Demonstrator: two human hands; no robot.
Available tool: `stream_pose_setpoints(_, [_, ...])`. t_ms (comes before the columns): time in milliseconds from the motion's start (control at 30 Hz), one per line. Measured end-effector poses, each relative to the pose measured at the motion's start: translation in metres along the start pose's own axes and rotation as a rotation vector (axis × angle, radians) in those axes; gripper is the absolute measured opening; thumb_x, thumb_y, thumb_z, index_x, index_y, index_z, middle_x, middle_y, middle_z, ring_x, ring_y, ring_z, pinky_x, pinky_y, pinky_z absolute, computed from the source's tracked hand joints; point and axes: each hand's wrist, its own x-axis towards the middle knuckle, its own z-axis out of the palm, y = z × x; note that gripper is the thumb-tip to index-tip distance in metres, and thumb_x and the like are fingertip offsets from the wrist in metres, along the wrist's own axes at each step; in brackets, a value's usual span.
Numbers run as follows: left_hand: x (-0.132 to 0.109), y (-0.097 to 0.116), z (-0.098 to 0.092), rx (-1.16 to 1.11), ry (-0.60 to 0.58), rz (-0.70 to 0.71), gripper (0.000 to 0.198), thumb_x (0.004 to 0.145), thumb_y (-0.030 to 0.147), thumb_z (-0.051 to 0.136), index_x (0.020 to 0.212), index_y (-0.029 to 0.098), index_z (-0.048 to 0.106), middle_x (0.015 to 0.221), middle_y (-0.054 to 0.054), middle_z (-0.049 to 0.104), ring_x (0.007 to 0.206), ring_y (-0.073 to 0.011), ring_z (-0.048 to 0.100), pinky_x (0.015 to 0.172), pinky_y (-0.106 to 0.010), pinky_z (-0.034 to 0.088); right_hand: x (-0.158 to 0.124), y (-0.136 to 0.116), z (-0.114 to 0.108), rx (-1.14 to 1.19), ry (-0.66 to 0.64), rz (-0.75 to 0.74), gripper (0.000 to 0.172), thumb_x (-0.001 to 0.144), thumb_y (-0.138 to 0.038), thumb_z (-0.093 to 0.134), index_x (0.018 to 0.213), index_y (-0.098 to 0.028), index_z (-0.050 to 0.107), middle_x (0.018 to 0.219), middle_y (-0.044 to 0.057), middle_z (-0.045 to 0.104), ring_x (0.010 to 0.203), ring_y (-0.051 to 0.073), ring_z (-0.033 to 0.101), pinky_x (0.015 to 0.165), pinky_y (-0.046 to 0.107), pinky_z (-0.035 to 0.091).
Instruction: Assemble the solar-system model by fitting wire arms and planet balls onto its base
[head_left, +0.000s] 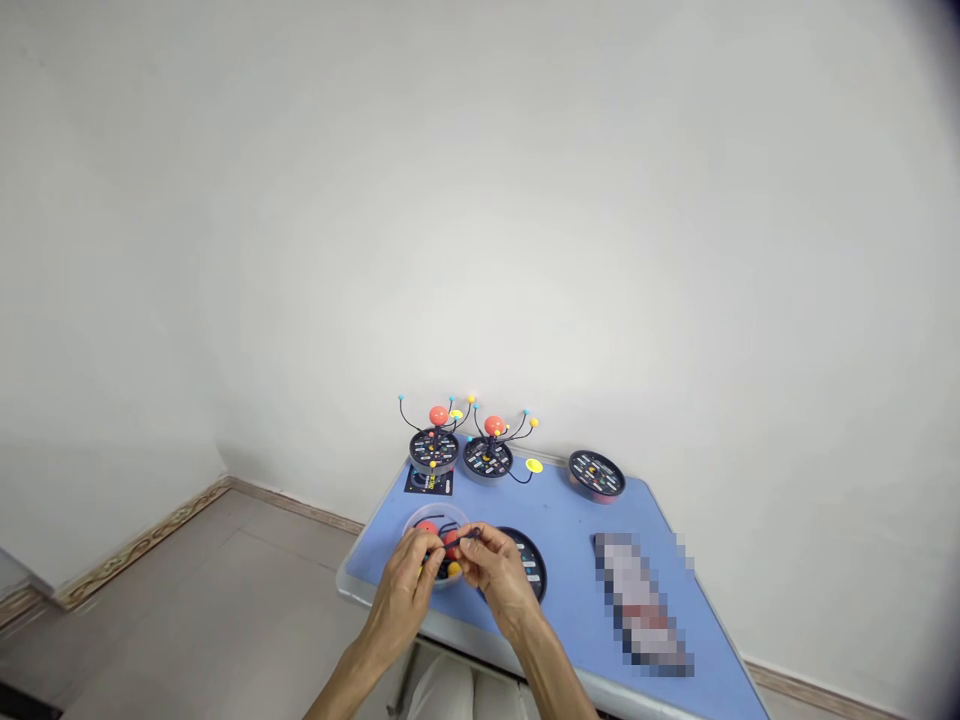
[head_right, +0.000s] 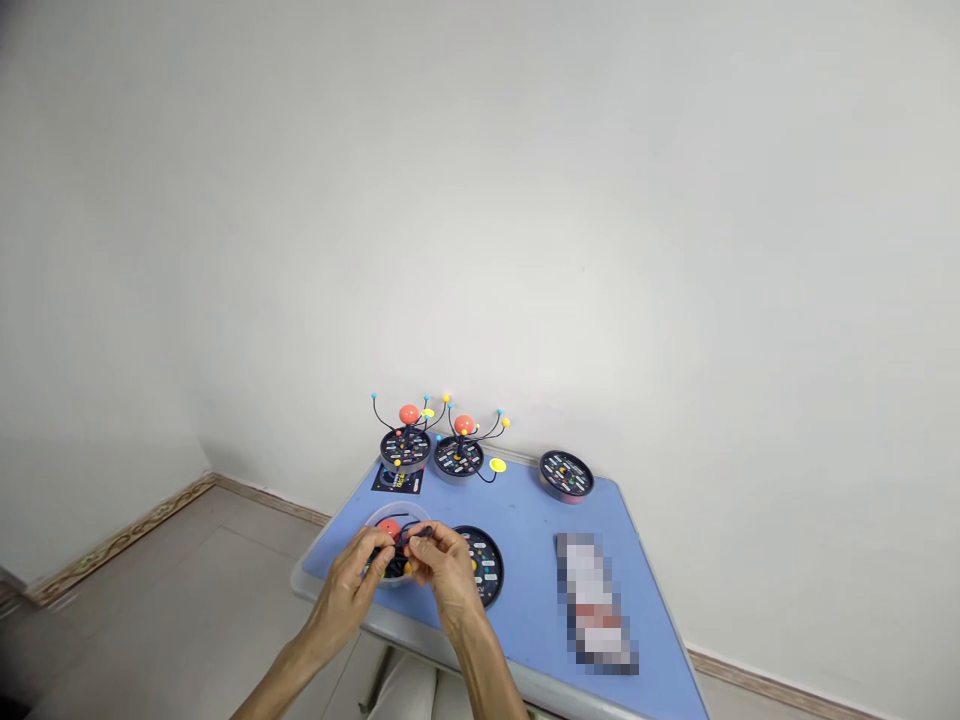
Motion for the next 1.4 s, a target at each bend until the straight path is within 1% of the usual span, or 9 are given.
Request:
stream_pose_setpoints(133, [-0.002,0.010,-0.001,-0.026,-0.020,-0.021,0.007,0.095,0.026,0.054,0.096,0.023,0.059,0.089,-0.003,0.063,0.087,-0.0198,0.061,0.077,-0.033,0.051,-0.001,0.000,0.001,0.061,0.007,0.016,0.034,0.053,-0.038,0.090,0.071,-0.016,0.072,0.059,-0.002,0.060,0.050,0.006,0.045,0.044,0.018,0.030])
stream_pose_setpoints(333, [-0.004,0.017,-0.003,-0.043,0.016,-0.062,0.014,0.090,0.018,0.057,0.102,0.024,0.061,0.094,-0.004,0.065,0.091,-0.0201,0.063,0.081,-0.034,0.053,-0.001,-0.001,0.002,0.089,0.015,0.040,0.040,0.049,-0.041,0.093,0.071,-0.015,0.072,0.058,-0.001,0.059,0.049,0.006,0.045,0.042,0.017,0.029])
stream_pose_setpoints(433, [-0.003,0.009,-0.009,-0.021,0.085,-0.060,0.016,0.091,0.021,0.056,0.105,0.024,0.062,0.092,-0.003,0.067,0.090,-0.0199,0.064,0.081,-0.034,0.054,-0.001,-0.004,0.000,0.079,0.052,0.028,0.042,0.049,-0.042,0.094,0.073,-0.015,0.071,0.058,-0.001,0.060,0.049,0.007,0.046,0.043,0.017,0.030])
stream_pose_setpoints(567, [-0.005,-0.006,-0.019,0.052,0.198,-0.117,0.014,0.093,0.029,0.053,0.098,0.024,0.065,0.088,-0.003,0.069,0.086,-0.0205,0.066,0.080,-0.034,0.054,-0.001,-0.012,-0.014,0.048,0.110,-0.006,0.042,0.050,-0.042,0.094,0.073,-0.016,0.071,0.059,-0.002,0.059,0.052,0.008,0.046,0.045,0.017,0.032])
stream_pose_setpoints(767, [-0.013,-0.022,-0.026,0.136,0.206,-0.155,0.017,0.093,0.032,0.052,0.096,0.023,0.066,0.091,-0.005,0.071,0.090,-0.0231,0.067,0.082,-0.038,0.054,-0.007,-0.028,-0.041,-0.014,0.178,-0.061,0.037,0.056,-0.044,0.091,0.071,-0.018,0.069,0.069,0.000,0.064,0.060,0.011,0.050,0.051,0.021,0.039])
stream_pose_setpoints(933, [-0.012,-0.026,-0.027,0.160,0.133,-0.134,0.019,0.094,0.028,0.048,0.098,0.023,0.066,0.100,-0.008,0.070,0.099,-0.0245,0.065,0.089,-0.042,0.053,-0.011,-0.035,-0.054,-0.068,0.244,-0.090,0.035,0.057,-0.045,0.089,0.071,-0.020,0.069,0.073,0.001,0.067,0.062,0.014,0.051,0.055,0.024,0.042])
stream_pose_setpoints(1100, [0.003,-0.021,-0.024,0.196,-0.022,-0.100,0.023,0.094,0.020,0.046,0.099,0.024,0.068,0.105,-0.008,0.069,0.103,-0.0247,0.062,0.092,-0.045,0.052,-0.012,-0.036,-0.055,-0.118,0.242,-0.091,0.036,0.055,-0.047,0.089,0.070,-0.020,0.070,0.072,0.000,0.066,0.061,0.013,0.050,0.055,0.024,0.042])
stream_pose_setpoints(1233, [0.011,-0.020,-0.018,0.216,-0.184,-0.037,0.029,0.085,0.007,0.050,0.095,0.025,0.070,0.114,-0.007,0.067,0.112,-0.0246,0.057,0.098,-0.045,0.049,-0.013,-0.033,-0.050,-0.154,0.225,-0.094,0.036,0.055,-0.046,0.088,0.071,-0.020,0.070,0.074,0.001,0.067,0.061,0.014,0.050,0.052,0.024,0.039])
stream_pose_setpoints(1400, [0.018,-0.026,-0.008,0.340,-0.351,-0.004,0.034,0.074,0.003,0.064,0.099,0.025,0.071,0.131,-0.009,0.061,0.126,-0.0313,0.050,0.104,-0.053,0.042,-0.012,-0.029,-0.044,-0.186,0.195,-0.106,0.036,0.056,-0.045,0.086,0.073,-0.019,0.069,0.074,0.004,0.069,0.061,0.015,0.052,0.050,0.025,0.037])
